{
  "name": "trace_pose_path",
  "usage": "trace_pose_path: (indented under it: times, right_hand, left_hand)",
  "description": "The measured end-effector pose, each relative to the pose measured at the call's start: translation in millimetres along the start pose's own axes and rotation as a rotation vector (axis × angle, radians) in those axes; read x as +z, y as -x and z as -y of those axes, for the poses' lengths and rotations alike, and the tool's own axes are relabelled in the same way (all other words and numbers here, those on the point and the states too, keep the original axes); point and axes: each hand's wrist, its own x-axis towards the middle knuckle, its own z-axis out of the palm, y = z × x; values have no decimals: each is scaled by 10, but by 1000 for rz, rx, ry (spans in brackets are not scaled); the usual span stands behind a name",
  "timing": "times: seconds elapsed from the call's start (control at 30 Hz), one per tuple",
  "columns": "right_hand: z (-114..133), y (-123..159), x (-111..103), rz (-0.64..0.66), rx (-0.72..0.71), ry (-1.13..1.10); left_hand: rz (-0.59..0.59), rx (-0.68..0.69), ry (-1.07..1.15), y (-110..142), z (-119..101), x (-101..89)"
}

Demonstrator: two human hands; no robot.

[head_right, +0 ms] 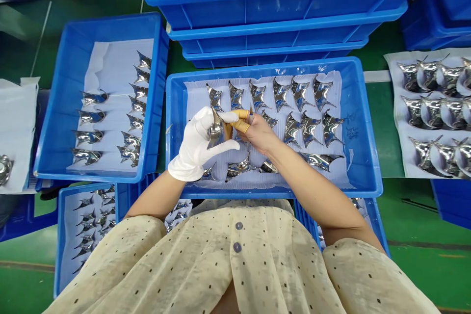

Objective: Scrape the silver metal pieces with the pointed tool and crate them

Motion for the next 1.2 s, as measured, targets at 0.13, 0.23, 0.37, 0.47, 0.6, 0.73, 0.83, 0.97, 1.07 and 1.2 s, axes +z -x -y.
trace_pose_path:
  times: [0.13,0.23,0.37,0.47,0.6,0.73,0.83,0.97,1.07,1.2]
  right_hand:
    - [50,7,11,-13,-5,7]
    - [54,17,8,-28,11,11]
    - [24,24,-18,-39,9,14]
    - [-3,18,-44,-32,-28,34]
    - [-31,5,-66,-29,-43,55]
    - [-32,12,-67,-19,-22,39]
    - [-2,40,-53,-3,25,17]
    - [71,99,3,74,142,-50]
    - [123,139,72,119,214,-155]
    - [165,173,160,86,309,-324]
  left_hand:
    - [-9,1,5,8,23,20]
    - [-22,16,18,7,41,20]
    - [-29,18,61,0,44,2]
    - [-39,4,89,3,43,-7]
    - [-41,-37,120,6,36,-11]
    - [-59,-65,213,-9,23,-1]
    - [-97,-159,336,-34,28,26]
    - [-161,-361,586,-65,54,70]
    - [-209,-502,705,-59,90,91]
    - [-254,-626,766,-40,175,127]
